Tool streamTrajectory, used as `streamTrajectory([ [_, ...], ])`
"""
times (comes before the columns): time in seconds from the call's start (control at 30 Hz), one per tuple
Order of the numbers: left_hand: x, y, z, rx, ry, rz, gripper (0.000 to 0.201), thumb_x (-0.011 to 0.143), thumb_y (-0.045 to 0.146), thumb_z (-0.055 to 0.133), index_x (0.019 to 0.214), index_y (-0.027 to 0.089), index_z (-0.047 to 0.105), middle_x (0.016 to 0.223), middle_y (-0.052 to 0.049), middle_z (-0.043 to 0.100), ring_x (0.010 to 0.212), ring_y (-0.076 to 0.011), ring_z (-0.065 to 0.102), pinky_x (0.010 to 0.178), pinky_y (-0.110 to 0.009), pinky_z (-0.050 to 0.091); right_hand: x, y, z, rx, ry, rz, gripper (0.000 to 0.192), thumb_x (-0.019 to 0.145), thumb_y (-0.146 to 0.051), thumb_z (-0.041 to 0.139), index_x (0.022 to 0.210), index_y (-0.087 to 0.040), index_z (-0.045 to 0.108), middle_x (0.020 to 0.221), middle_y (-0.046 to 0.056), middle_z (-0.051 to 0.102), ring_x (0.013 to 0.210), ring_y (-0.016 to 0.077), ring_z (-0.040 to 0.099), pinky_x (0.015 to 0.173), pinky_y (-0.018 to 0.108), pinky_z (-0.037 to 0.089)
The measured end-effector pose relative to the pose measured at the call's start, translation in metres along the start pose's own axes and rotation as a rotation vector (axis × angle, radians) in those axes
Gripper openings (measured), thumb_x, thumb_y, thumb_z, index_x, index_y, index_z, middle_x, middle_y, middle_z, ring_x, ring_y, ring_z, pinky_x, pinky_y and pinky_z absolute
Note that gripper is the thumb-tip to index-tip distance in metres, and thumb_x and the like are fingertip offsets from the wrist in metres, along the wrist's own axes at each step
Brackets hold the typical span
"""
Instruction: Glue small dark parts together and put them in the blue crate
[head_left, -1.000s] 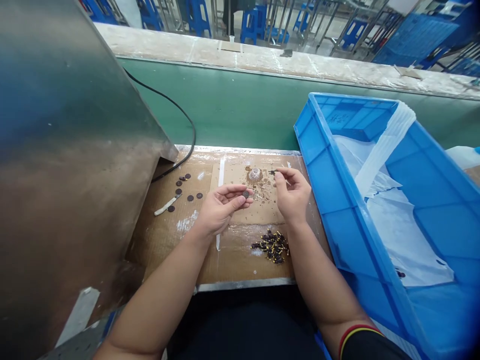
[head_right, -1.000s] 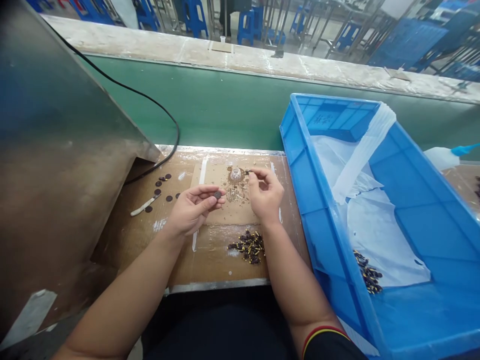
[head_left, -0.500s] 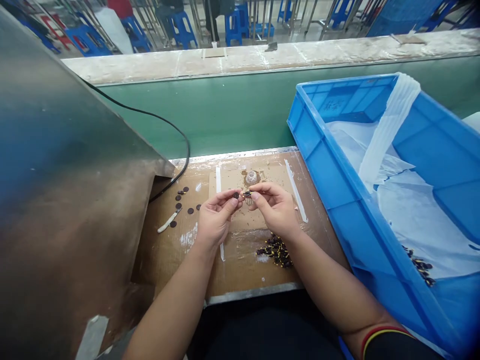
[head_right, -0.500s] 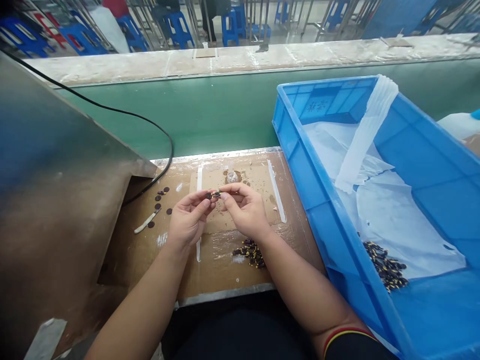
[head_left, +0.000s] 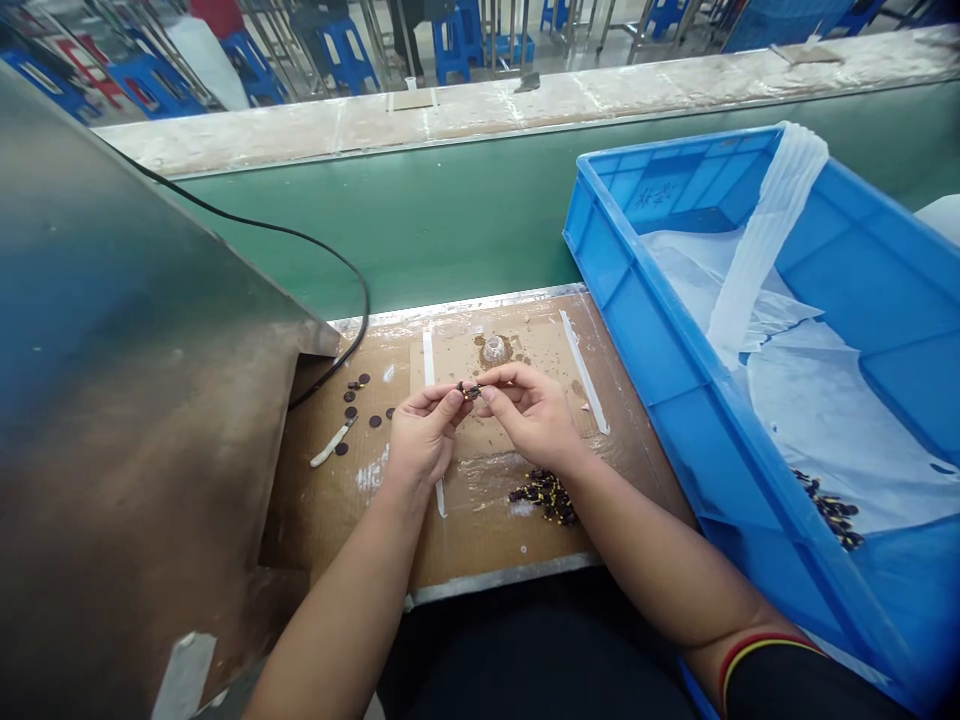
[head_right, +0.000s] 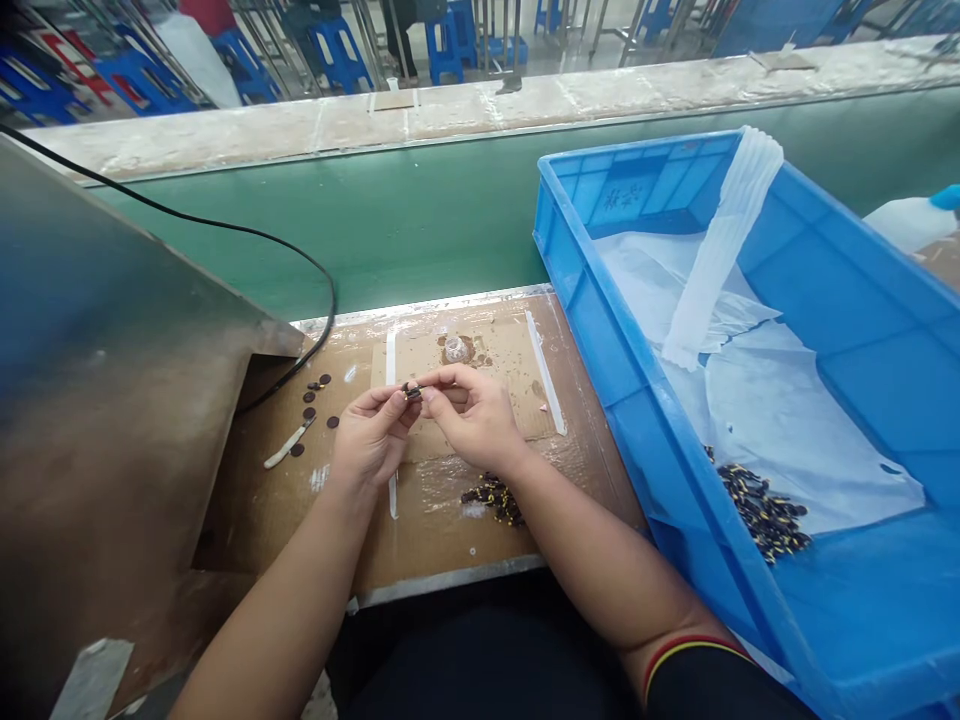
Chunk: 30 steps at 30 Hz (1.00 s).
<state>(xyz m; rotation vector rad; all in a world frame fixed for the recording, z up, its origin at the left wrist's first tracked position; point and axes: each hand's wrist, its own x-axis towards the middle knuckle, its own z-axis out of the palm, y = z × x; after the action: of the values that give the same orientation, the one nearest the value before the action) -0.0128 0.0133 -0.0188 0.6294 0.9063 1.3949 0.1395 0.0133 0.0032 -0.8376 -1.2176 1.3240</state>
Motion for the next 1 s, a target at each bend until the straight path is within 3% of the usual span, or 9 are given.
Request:
streamTrajectory([
  [0.3, 0.0, 0.002, 0.003, 0.046, 0.033, -0.048, 0.031, 0.06, 0.026, 0.095, 0.081, 0.015, 0.076, 0.09, -0.009, 0.075, 0.086, -0.0188, 0.072, 0.085, -0.03, 0.06, -0.002, -0.004, -0.003, -0.197, -0.017, -0.109, 0.018, 0.092, -0.027, 0.063, 0.107, -0.02, 0.068, 0.105, 0.006, 0.072, 0.093, 0.0161, 0.071, 0.085, 0.033, 0.063],
  [0.43, 0.0, 0.002, 0.003, 0.006, 0.021, -0.072, 0.029, 0.059, 0.025, 0.095, 0.077, 0.015, 0.074, 0.086, -0.007, 0.074, 0.08, -0.0156, 0.071, 0.081, -0.025, 0.06, -0.004, -0.005, -0.001, -0.2, -0.014, -0.111, 0.018, 0.092, -0.028, 0.063, 0.107, -0.02, 0.068, 0.105, 0.006, 0.071, 0.093, 0.0166, 0.071, 0.086, 0.034, 0.063],
  [0.6, -0.001, 0.004, -0.001, -0.061, -0.025, -0.167, 0.031, 0.06, 0.028, 0.095, 0.08, 0.019, 0.073, 0.088, -0.003, 0.074, 0.08, -0.0107, 0.07, 0.076, -0.017, 0.058, -0.002, -0.005, -0.001, -0.13, 0.089, -0.098, 0.017, 0.092, -0.031, 0.063, 0.106, -0.022, 0.068, 0.097, 0.004, 0.071, 0.082, 0.0139, 0.069, 0.074, 0.03, 0.062],
  [0.83, -0.001, 0.007, -0.007, -0.065, -0.101, -0.066, 0.023, 0.069, 0.036, 0.09, 0.083, 0.025, 0.074, 0.091, 0.002, 0.074, 0.082, -0.0083, 0.068, 0.082, -0.019, 0.057, -0.002, -0.008, 0.0, -0.209, 0.061, -0.161, 0.019, 0.088, -0.028, 0.069, 0.106, -0.024, 0.073, 0.101, 0.004, 0.073, 0.092, 0.0171, 0.069, 0.079, 0.034, 0.061],
  [1.0, -0.002, 0.007, -0.006, -0.095, -0.062, -0.009, 0.024, 0.067, 0.034, 0.091, 0.083, 0.026, 0.075, 0.092, 0.002, 0.074, 0.082, -0.009, 0.068, 0.081, -0.02, 0.057, -0.005, -0.008, 0.005, -0.205, 0.03, -0.191, 0.018, 0.087, -0.025, 0.07, 0.105, -0.026, 0.074, 0.101, 0.003, 0.075, 0.093, 0.0171, 0.071, 0.077, 0.034, 0.062],
])
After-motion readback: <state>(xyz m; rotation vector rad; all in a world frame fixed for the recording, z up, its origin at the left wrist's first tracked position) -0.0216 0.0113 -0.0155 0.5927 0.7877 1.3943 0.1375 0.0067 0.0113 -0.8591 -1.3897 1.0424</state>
